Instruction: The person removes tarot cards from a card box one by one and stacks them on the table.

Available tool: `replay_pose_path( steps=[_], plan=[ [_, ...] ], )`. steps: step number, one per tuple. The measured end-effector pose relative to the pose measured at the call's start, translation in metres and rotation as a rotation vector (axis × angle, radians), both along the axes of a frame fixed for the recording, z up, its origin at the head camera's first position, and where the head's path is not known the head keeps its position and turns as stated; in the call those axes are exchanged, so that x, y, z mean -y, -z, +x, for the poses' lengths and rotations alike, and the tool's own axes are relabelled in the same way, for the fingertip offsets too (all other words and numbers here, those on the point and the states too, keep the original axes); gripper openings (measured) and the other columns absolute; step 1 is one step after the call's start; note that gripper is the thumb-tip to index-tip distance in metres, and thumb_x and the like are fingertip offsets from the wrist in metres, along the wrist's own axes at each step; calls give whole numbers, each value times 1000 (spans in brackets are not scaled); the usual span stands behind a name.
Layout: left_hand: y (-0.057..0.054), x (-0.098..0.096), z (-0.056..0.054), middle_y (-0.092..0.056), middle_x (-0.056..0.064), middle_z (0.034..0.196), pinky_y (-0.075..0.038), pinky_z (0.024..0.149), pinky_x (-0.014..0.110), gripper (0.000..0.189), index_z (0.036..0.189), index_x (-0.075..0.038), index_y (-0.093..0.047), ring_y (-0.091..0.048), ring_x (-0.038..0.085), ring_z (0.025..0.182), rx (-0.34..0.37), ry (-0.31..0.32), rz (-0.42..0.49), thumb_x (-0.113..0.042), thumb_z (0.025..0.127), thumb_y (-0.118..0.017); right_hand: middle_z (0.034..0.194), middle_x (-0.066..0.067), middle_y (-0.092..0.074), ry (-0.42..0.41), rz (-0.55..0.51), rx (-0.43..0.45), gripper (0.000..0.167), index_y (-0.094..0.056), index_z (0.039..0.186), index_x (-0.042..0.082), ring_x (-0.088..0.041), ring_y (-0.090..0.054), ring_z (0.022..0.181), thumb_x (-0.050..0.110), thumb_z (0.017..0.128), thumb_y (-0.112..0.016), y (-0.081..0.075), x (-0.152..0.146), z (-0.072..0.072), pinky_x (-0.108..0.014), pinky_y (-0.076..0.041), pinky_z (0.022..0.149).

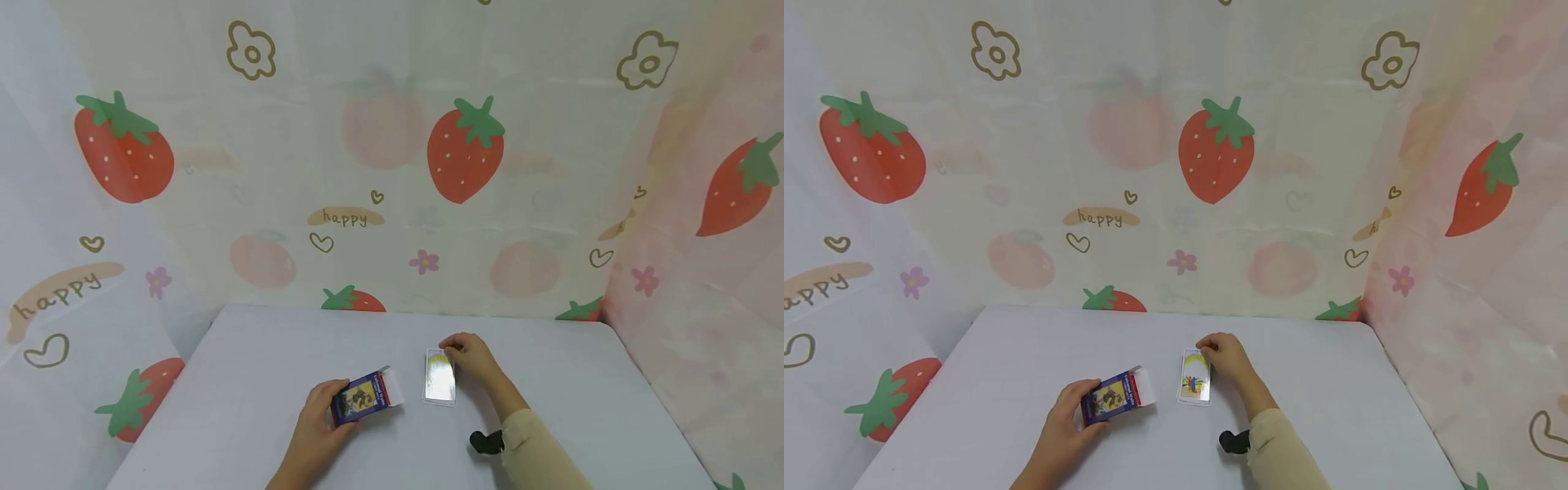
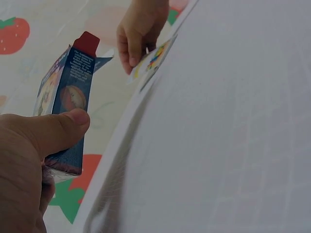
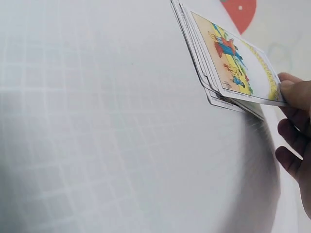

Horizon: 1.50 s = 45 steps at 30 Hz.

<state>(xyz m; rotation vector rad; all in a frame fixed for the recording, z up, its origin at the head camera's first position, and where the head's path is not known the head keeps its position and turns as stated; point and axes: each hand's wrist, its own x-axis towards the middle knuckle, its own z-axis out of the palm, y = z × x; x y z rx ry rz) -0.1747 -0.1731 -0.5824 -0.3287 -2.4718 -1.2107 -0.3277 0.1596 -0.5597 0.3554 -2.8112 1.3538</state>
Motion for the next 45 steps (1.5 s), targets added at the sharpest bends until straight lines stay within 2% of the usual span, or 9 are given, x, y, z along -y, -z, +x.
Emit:
replay_pose_path(
  steps=[5, 16, 35, 45],
  plan=[
    [1, -1, 0, -58, -5, 136, -45, 114, 46, 79, 139, -15, -60, -52, 17, 131, 11, -3, 2, -11, 68, -95, 98, -1, -72, 3, -6, 4, 12, -77, 101, 11, -14, -62, 91, 5, 96, -67, 6, 0, -2, -35, -54, 83],
    [1, -1, 2, -58, -4, 136, -46, 113, 47, 80, 139, -15, -60, -53, 18, 130, 10, 7, 11, -10, 67, -96, 98, -1, -72, 17, -6, 30, 12, -77, 101, 11, -14, -60, 90, 5, 97, -67, 15, 1, -3, -31, -53, 81],
    [1, 0, 1, -56, -5, 139, -44, 115, 48, 82, 141, -14, -58, -52, 19, 132, 39, 6, -3, -10, 68, -95, 92, 0, -68, 48, 78, -31, 10, -77, 97, 15, -15, -55, 87, 7, 94, -71, 14, 5, -5, -34, -48, 81],
    [-1, 0, 1, -56, -5, 138, -44, 115, 47, 81, 141, -15, -58, -52, 19, 133, 44, 5, 6, -10, 68, -95, 98, 2, -70, 41, 99, -38, 11, -77, 100, 15, -16, -59, 94, 7, 94, -72, 17, 4, -6, -38, -50, 87]
  ],
)
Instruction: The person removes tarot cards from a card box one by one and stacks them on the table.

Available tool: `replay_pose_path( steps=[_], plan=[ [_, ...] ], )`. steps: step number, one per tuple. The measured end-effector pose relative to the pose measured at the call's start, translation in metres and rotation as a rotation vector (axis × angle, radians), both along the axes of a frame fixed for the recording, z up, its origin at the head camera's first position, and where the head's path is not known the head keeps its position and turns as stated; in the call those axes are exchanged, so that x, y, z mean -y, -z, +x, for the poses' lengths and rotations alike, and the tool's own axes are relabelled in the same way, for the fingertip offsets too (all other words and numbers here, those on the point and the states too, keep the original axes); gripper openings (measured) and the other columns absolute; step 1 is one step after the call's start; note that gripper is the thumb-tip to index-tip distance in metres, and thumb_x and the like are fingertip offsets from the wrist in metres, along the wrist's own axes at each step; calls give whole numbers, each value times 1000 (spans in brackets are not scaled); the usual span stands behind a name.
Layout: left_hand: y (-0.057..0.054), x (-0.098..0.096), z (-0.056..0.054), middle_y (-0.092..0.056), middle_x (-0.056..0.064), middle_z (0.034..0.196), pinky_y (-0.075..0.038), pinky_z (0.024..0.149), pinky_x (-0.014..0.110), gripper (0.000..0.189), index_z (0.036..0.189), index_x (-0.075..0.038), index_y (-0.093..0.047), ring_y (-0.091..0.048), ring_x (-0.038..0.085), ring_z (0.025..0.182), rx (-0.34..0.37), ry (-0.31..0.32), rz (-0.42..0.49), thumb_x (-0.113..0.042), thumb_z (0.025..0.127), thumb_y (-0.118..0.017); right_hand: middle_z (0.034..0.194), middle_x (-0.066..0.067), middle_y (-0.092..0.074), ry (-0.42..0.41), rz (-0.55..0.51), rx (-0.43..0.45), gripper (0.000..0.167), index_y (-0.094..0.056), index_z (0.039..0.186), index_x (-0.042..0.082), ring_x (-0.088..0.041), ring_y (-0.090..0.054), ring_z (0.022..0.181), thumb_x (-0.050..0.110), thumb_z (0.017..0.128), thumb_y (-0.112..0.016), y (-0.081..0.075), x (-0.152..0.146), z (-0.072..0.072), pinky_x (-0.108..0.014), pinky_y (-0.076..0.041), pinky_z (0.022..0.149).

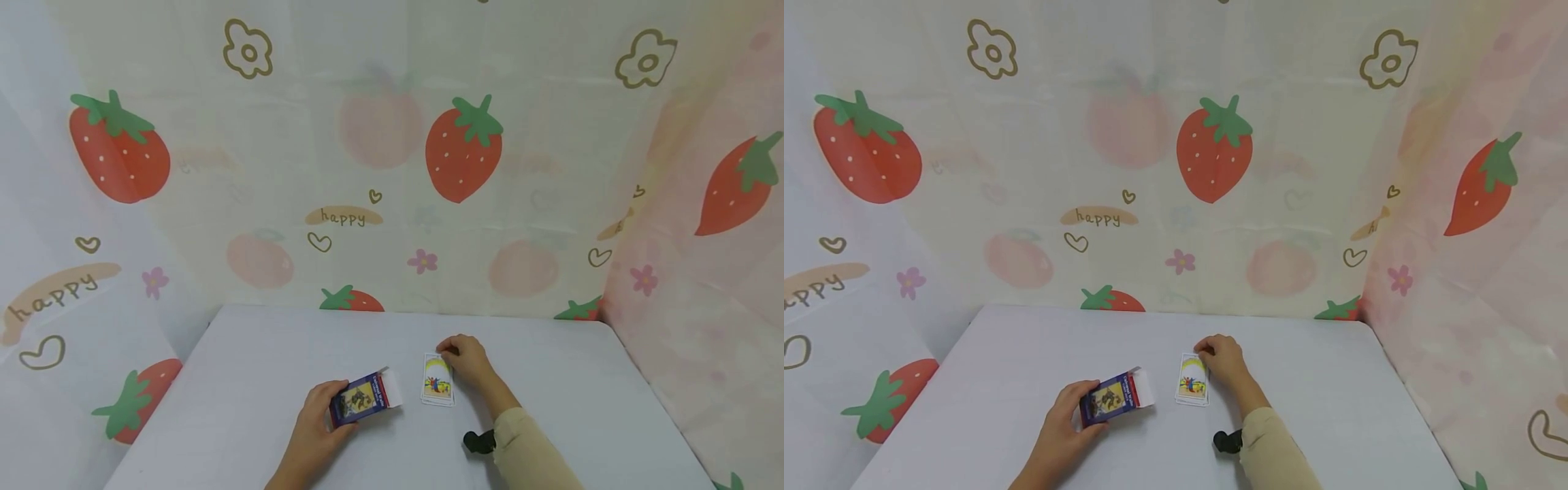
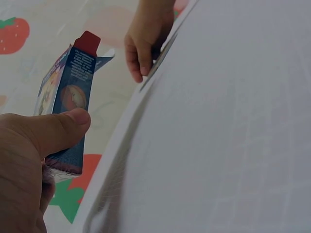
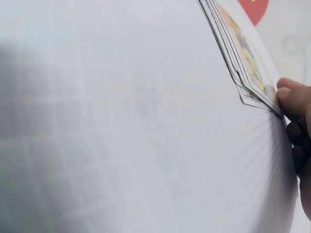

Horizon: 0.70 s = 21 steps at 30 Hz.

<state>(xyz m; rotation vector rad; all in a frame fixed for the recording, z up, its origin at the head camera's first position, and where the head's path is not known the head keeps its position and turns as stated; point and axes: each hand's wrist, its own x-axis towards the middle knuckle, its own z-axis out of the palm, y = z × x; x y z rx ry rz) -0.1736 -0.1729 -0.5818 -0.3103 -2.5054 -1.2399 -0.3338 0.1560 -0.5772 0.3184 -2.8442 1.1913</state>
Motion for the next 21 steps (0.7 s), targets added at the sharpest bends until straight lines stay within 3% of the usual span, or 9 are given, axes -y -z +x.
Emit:
replay_pose_path(
  steps=[13, 21],
  plan=[
    [2, 1, -2, -56, -7, 138, -44, 115, 47, 82, 141, -16, -58, -51, 18, 133, -4, 1, 1, -11, 68, -95, 104, -1, -73, -21, -24, 33, 9, -75, 104, 11, -17, -63, 99, 11, 96, -70, -12, -1, 7, -42, -53, 93],
    [3, 0, -1, -56, -7, 137, -46, 113, 47, 83, 141, -15, -58, -52, 17, 131, -27, -1, -11, -10, 68, -95, 109, -6, -71, 47, -70, 32, 14, -75, 109, 9, -24, -66, 104, 12, 97, -69, -15, 1, 17, -45, -55, 95]
  ],
)
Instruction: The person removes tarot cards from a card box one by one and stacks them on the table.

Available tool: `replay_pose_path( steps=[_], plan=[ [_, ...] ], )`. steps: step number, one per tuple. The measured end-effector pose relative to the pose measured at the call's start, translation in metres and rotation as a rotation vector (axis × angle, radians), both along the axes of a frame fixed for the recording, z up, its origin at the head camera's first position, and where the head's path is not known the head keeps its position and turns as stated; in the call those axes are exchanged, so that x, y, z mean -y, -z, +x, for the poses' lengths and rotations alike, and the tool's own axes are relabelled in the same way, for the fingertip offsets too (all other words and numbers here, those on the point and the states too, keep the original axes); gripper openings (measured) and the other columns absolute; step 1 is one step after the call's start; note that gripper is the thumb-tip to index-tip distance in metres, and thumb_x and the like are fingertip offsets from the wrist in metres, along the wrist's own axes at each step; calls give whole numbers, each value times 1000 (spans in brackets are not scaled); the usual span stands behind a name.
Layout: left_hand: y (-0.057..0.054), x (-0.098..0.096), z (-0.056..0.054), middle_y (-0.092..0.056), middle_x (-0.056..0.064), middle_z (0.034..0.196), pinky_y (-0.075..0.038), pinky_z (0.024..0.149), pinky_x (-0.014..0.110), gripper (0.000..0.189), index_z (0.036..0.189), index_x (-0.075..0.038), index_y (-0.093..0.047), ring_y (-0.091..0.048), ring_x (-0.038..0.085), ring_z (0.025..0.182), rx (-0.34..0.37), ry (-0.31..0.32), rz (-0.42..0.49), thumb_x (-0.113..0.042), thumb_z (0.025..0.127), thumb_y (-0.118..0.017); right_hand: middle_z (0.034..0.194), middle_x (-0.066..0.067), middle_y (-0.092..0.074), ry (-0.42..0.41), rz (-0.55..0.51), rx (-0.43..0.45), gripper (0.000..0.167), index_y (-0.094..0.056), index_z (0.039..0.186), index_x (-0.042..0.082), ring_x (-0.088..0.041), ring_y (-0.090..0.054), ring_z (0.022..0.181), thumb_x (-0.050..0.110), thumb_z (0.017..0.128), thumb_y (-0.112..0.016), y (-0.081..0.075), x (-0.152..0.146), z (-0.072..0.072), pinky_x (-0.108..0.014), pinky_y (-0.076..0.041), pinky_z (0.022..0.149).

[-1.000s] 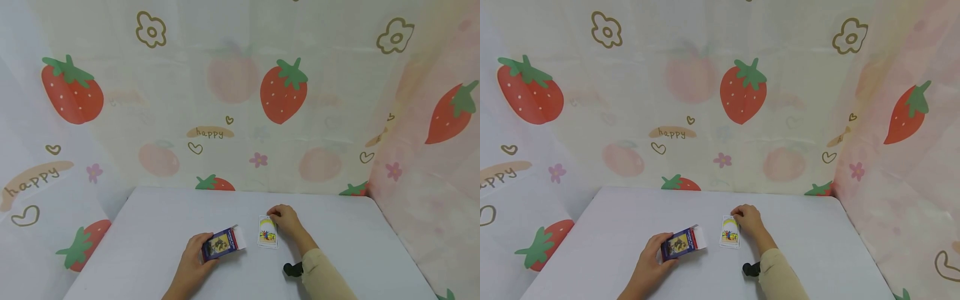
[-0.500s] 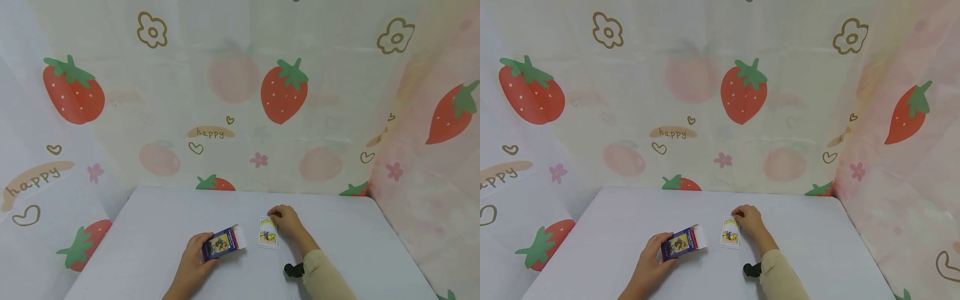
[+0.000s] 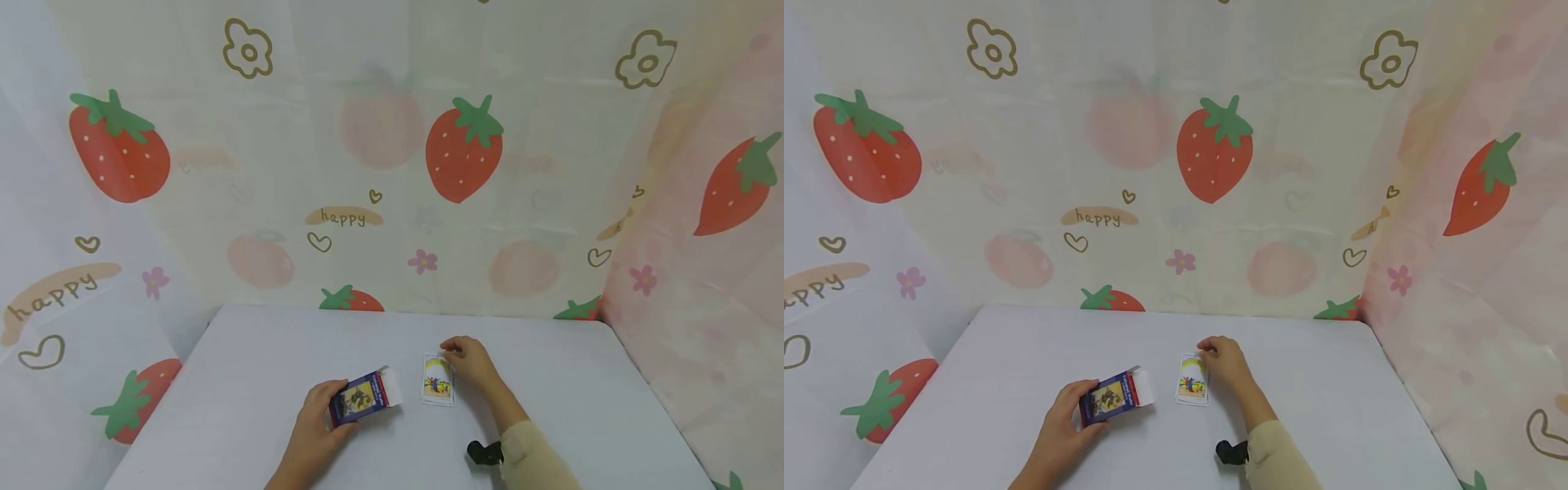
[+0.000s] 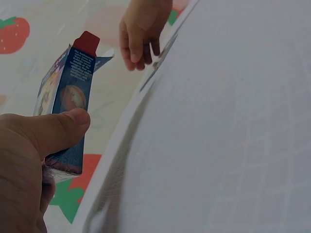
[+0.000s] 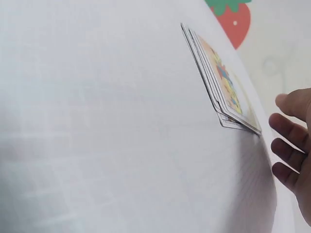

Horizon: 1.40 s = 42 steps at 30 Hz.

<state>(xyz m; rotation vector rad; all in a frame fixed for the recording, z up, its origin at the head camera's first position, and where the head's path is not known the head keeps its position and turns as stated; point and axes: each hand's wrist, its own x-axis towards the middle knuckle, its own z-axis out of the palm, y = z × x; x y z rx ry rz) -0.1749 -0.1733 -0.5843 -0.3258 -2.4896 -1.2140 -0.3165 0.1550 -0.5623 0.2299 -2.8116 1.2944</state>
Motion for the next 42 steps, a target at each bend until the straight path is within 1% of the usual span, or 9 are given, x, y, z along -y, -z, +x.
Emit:
replay_pose_path(
  steps=[5, 10, 14, 18, 22, 27, 34, 39, 42],
  plan=[
    [2, 1, -2, -57, -3, 137, -47, 111, 52, 82, 141, -15, -57, -54, 22, 130, -17, 2, -20, -11, 68, -95, 114, -9, -70, 37, -41, -12, 16, -75, 111, 10, -30, -63, 114, 14, 97, -68, -5, 0, 10, -52, -51, 100],
    [2, 1, -1, -57, -3, 137, -46, 113, 50, 82, 141, -15, -58, -54, 22, 131, -3, 0, -13, -12, 68, -95, 112, -9, -71, 40, -62, -72, 15, -76, 108, 11, -29, -62, 111, 13, 95, -69, -9, 3, 20, -52, -50, 99],
    [2, 0, -2, -57, -4, 138, -46, 112, 50, 82, 141, -15, -57, -54, 21, 131, -13, 6, -15, -12, 68, -95, 108, -6, -71, 37, -87, -107, 13, -76, 106, 11, -26, -61, 108, 12, 94, -70, -12, 8, 29, -52, -52, 97],
    [1, 0, -2, -57, -5, 137, -45, 114, 49, 82, 140, -16, -58, -53, 20, 131, -1, -5, 3, -12, 67, -95, 108, -3, -71, 32, -108, -114, 13, -76, 107, 13, -23, -60, 106, 13, 95, -70, -12, 13, 38, -50, -53, 96],
    [1, -1, -2, -57, -5, 137, -45, 113, 50, 81, 140, -17, -59, -53, 20, 131, 8, -7, 14, -11, 67, -95, 107, -1, -71, 32, -124, -124, 12, -76, 107, 15, -20, -59, 104, 14, 96, -70, -9, 17, 47, -46, -53, 93],
    [1, -1, -2, -57, -5, 138, -46, 113, 49, 81, 140, -17, -59, -53, 19, 132, 12, 5, 15, -12, 68, -95, 105, 3, -70, 26, -148, -139, 11, -76, 105, 18, -16, -58, 101, 14, 96, -72, -7, 23, 56, -35, -49, 86],
    [0, -1, -1, -56, -4, 138, -46, 113, 50, 82, 141, -17, -58, -52, 21, 132, 16, 7, 11, -11, 68, -95, 101, 2, -72, 5, -189, -229, 12, -77, 101, 17, -17, -58, 93, 11, 91, -75, -7, 33, 68, -27, -46, 77],
    [1, -1, -1, -56, -5, 138, -46, 113, 49, 82, 141, -16, -58, -52, 21, 132, 10, 5, 6, -11, 68, -95, 102, 4, -72, 6, -217, -222, 12, -77, 100, 19, -18, -60, 93, 12, 90, -77, -7, 38, 75, -24, -46, 76],
    [2, -1, -1, -56, -5, 137, -47, 112, 49, 82, 140, -17, -58, -54, 20, 131, -5, 0, -4, -12, 67, -96, 102, 6, -72, 18, -232, -208, 12, -77, 100, 20, -15, -59, 92, 13, 91, -77, -8, 41, 80, -22, -48, 75]
  ],
)
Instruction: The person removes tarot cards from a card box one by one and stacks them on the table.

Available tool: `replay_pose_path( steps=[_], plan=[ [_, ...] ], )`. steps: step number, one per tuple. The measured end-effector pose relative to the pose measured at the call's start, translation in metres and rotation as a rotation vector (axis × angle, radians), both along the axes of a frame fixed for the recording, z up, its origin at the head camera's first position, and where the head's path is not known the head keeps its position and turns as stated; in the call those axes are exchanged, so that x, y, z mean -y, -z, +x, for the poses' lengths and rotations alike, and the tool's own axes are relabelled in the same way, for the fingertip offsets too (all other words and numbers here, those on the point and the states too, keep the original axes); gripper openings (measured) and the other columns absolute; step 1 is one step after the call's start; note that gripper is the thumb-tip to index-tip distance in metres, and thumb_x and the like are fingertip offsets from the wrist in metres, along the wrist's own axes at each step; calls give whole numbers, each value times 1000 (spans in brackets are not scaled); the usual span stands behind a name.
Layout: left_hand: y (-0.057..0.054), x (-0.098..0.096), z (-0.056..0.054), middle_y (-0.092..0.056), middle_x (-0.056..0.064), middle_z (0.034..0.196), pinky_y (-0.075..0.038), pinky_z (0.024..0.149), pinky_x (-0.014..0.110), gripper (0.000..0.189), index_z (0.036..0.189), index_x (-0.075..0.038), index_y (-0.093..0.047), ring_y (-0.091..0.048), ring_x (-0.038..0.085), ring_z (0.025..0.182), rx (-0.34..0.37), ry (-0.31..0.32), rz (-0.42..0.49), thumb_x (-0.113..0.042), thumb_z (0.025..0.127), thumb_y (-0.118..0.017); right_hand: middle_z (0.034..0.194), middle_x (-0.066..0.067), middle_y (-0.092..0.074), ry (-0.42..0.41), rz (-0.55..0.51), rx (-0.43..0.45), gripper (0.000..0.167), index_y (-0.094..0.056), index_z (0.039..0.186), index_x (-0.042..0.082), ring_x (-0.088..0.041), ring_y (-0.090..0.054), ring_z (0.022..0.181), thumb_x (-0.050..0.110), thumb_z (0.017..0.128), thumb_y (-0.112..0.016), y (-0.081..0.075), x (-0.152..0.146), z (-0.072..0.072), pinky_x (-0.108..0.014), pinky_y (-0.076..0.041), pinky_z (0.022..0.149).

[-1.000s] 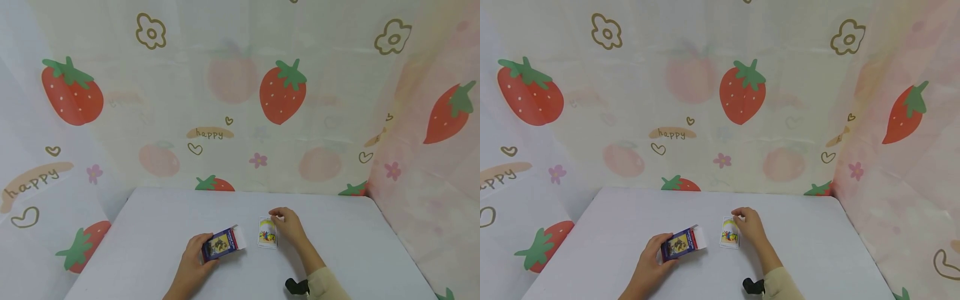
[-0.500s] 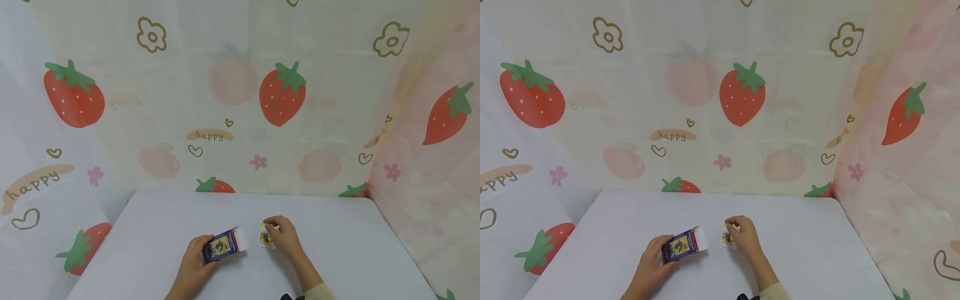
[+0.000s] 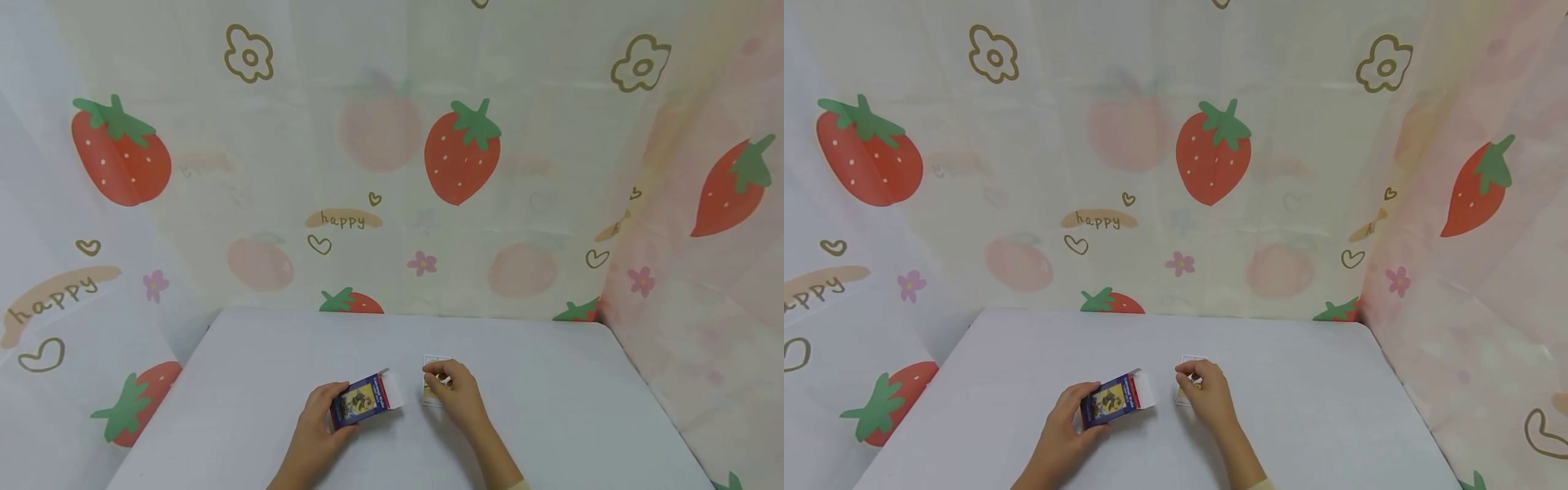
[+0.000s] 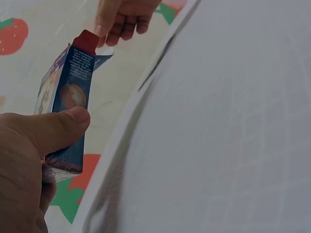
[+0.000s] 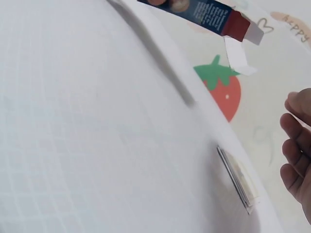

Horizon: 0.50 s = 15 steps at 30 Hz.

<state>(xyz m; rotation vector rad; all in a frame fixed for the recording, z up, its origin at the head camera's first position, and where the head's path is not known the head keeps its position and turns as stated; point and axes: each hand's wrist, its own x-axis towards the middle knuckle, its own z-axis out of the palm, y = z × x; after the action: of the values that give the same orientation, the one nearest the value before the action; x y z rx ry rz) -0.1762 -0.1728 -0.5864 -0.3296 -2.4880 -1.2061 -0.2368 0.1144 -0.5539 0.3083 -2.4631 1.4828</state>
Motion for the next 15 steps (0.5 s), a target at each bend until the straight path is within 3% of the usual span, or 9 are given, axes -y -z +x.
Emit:
replay_pose_path(
  steps=[6, 15],
  plan=[
    [1, 0, -1, -57, -6, 137, -46, 112, 49, 83, 140, -19, -58, -54, 19, 130, -6, -7, -4, -11, 66, -96, 100, 5, -70, -14, -40, 9, 10, -76, 102, 19, -9, -58, 89, 17, 92, -76, -2, 3, 7, -20, -49, 73],
    [0, -1, 1, -56, -7, 138, -45, 114, 47, 82, 140, -20, -58, -52, 17, 132, 9, 12, 4, -13, 68, -95, 92, 6, -67, -37, -77, 69, 9, -76, 101, 20, -10, -58, 86, 20, 92, -77, -3, 7, 18, -20, -51, 72]
  ],
)
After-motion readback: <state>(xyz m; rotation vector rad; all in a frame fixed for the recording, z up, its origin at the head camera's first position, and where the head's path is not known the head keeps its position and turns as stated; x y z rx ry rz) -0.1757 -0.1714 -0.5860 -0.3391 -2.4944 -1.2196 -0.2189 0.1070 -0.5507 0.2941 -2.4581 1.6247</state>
